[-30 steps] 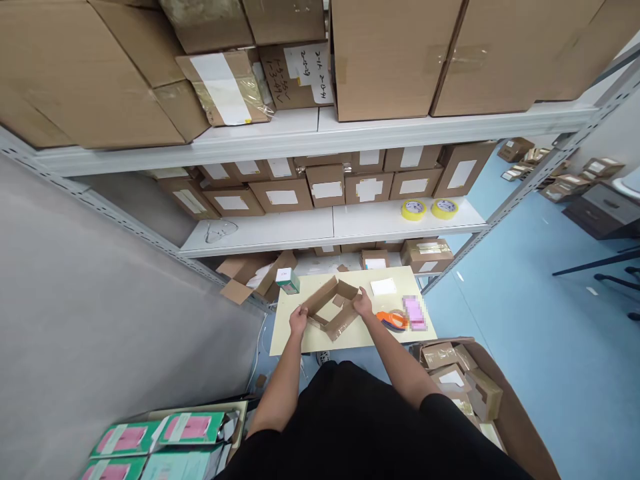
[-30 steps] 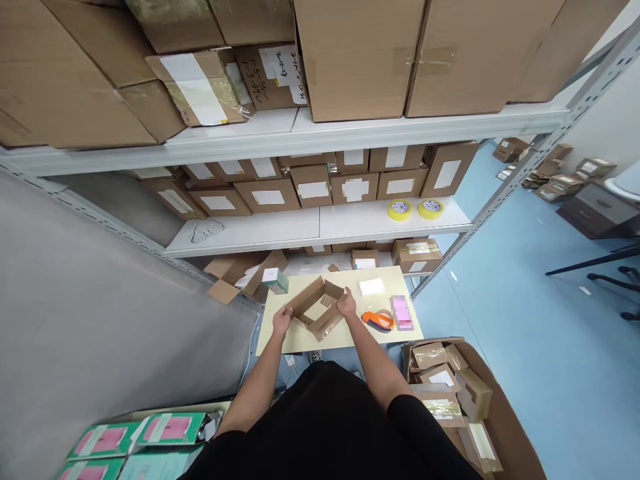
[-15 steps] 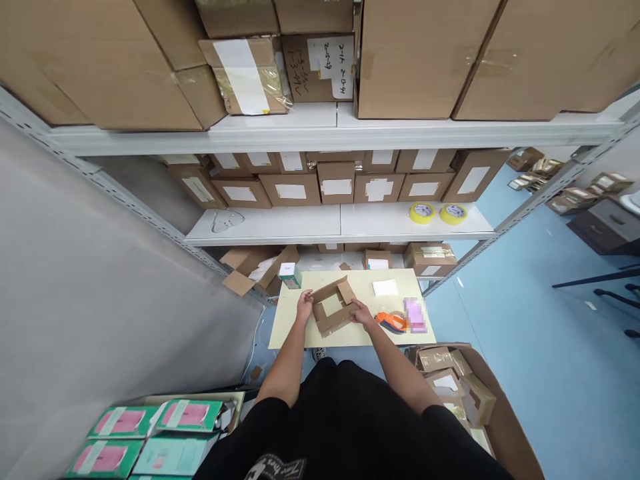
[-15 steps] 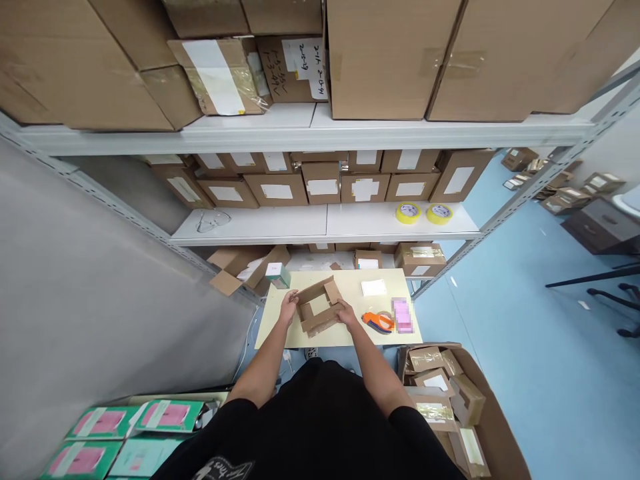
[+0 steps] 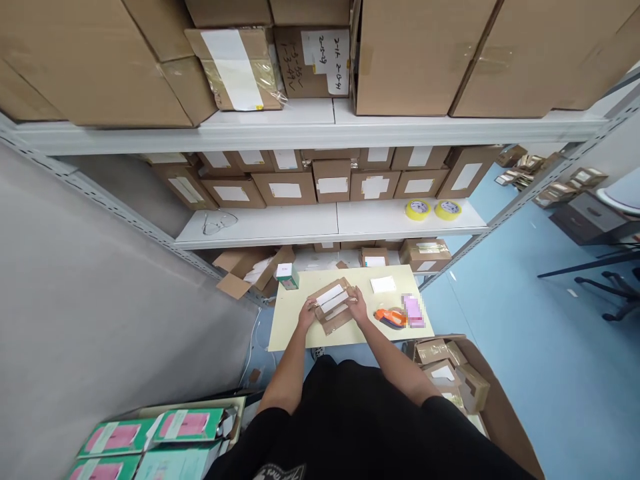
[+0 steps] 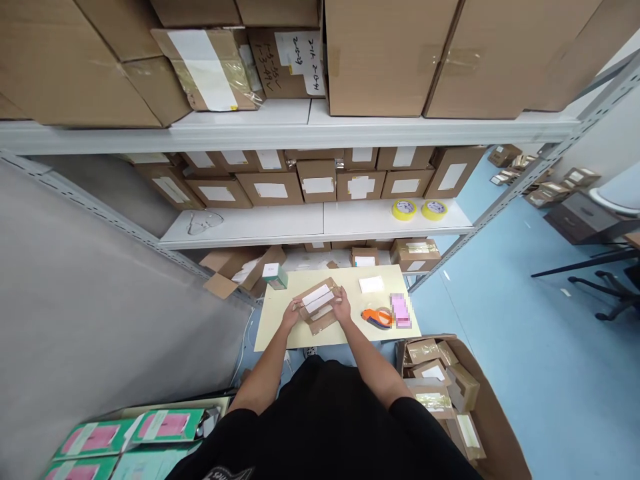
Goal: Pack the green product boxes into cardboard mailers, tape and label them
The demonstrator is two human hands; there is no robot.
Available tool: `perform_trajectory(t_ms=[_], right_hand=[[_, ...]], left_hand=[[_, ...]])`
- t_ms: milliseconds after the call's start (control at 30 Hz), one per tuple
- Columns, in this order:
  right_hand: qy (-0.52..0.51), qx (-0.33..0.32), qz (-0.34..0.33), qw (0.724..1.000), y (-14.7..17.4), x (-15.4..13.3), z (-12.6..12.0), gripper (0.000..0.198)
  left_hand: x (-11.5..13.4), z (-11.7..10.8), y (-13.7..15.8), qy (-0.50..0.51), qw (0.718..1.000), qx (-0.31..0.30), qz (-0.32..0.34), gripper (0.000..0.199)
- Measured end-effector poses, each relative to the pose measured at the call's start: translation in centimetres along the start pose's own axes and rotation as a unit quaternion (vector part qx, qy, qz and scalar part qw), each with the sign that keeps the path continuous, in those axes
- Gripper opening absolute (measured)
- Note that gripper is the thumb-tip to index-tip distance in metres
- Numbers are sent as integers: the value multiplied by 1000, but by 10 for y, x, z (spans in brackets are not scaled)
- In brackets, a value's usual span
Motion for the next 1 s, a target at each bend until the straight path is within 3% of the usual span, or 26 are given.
perform_trajectory(t_ms=[167,267,400,467,633,767,900,1000], right_hand=[[155,-69,-9,985,-8,6,-2,71],[190,-91,-37,977,-9,6,-3,73],[192,-66,-137,970,-13,-11,-21,73],[190,-36,-150,970,-16,-22,-41,73],[208,69,-118,969,-18,-33,-113,70],[246,107,-59,962,-9,-12,-161,62],[265,86,31,960,0,25,-183,40],[252,65,55,964,5,49,-187,21]], left_hand=[[-6,3,0,-38,999,-16,-10,32],[-6,6,-2,-81,996,-10,-23,30],[-1,10,-8,-149,987,-2,-60,28],[5,11,-12,-177,982,-4,-61,28],[23,14,-22,-221,975,-30,-4,26],[33,20,-32,-243,969,-44,13,24],[31,23,-37,-249,967,-43,9,21],[26,20,-38,-242,969,-49,14,20]])
Point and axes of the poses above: each hand's wrist, its own y-axis away from the middle knuckle, its own z-axis out of the palm, x = y × z, the point moved 2 cm from there along -y, towards the middle knuckle, and after that the axes turned 12 degrees about -y, right-handed, at the moved point
